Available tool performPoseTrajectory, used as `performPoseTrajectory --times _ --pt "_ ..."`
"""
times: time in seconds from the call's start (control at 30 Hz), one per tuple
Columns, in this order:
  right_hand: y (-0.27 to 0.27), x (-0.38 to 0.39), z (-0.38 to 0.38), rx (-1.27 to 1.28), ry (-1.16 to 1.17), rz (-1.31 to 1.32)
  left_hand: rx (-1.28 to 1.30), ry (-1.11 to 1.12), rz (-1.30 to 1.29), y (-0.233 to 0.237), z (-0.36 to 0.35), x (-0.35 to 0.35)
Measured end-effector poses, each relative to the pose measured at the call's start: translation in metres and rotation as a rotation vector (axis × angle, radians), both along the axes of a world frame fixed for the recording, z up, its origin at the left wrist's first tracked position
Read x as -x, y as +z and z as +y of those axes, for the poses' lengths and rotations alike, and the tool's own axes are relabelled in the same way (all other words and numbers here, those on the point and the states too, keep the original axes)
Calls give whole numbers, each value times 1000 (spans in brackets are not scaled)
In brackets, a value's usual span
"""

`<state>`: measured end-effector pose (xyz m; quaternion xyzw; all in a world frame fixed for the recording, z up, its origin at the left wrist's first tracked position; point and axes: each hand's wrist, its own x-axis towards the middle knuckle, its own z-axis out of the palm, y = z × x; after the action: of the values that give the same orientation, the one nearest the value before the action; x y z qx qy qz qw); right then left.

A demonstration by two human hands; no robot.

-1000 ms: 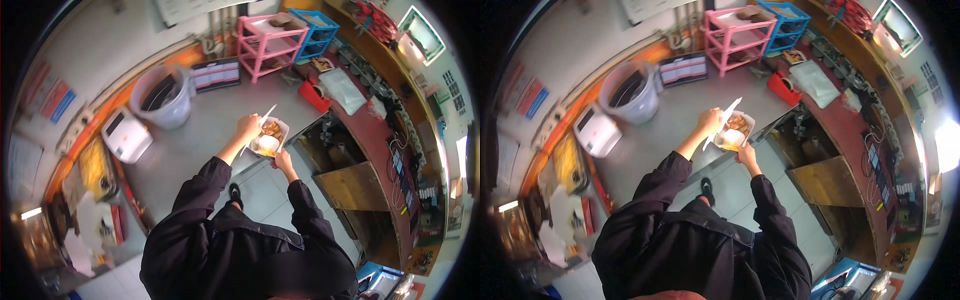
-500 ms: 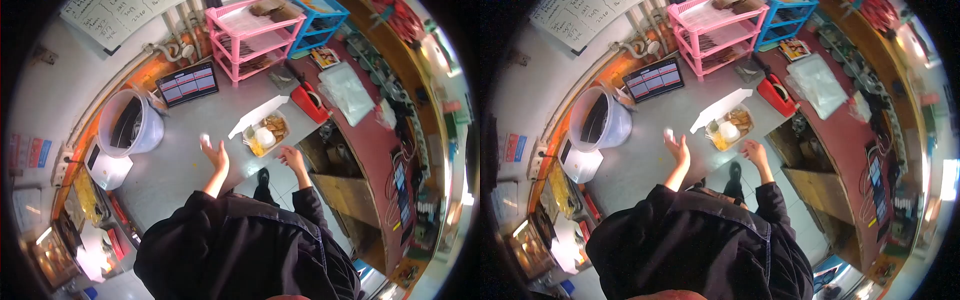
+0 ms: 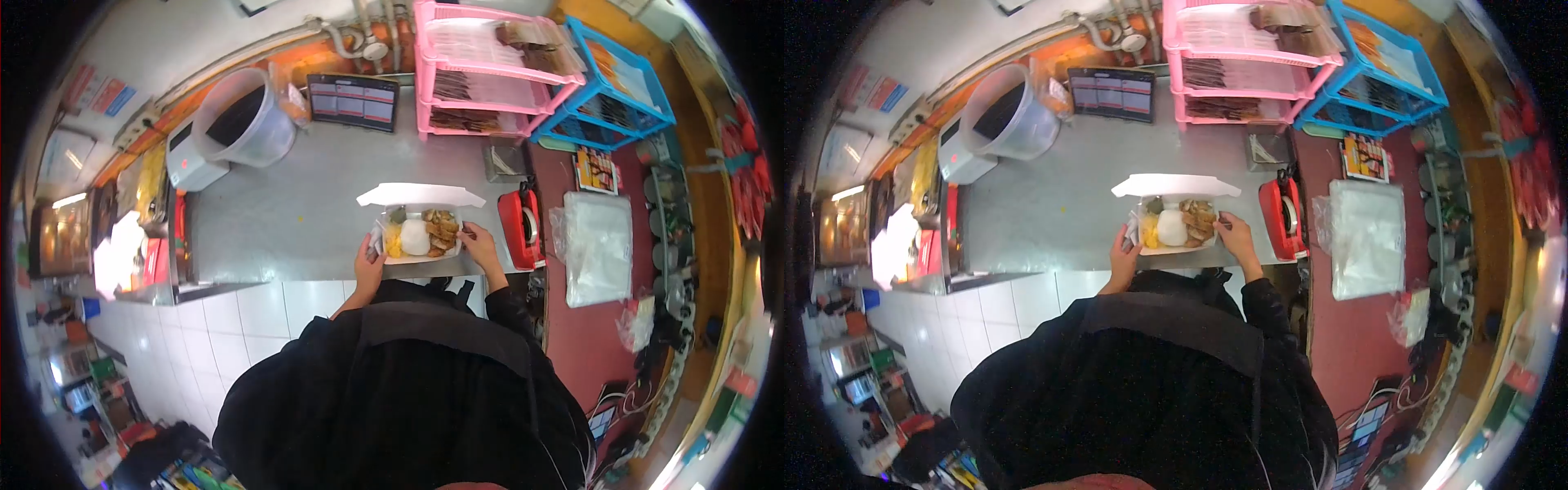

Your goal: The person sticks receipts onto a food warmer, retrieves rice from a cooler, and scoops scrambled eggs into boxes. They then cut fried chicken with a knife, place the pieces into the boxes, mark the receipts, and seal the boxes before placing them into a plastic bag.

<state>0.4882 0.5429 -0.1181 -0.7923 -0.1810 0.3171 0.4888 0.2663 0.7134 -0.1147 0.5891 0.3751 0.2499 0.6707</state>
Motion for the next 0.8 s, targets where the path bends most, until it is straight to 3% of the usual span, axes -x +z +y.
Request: performPoseTrajectory --times 0.27,0.4,0.57,0.67,0.8 --pt "14 -8 -3 -26 99 -44 15 22 -62 17 -6 -9" --pt "-21 -21 -4 -26 159 -97 -111 47 -13 11 2 -12" --pt "-5 -14 -4 -78 76 79 -63 9 104 -3 17 -17" --pt "6 -12 -3 -36 52 107 -54 24 36 -23 23 -22" --pt "-14 -16 -3 -52 112 -45 -70 116 25 -6 14 -24"
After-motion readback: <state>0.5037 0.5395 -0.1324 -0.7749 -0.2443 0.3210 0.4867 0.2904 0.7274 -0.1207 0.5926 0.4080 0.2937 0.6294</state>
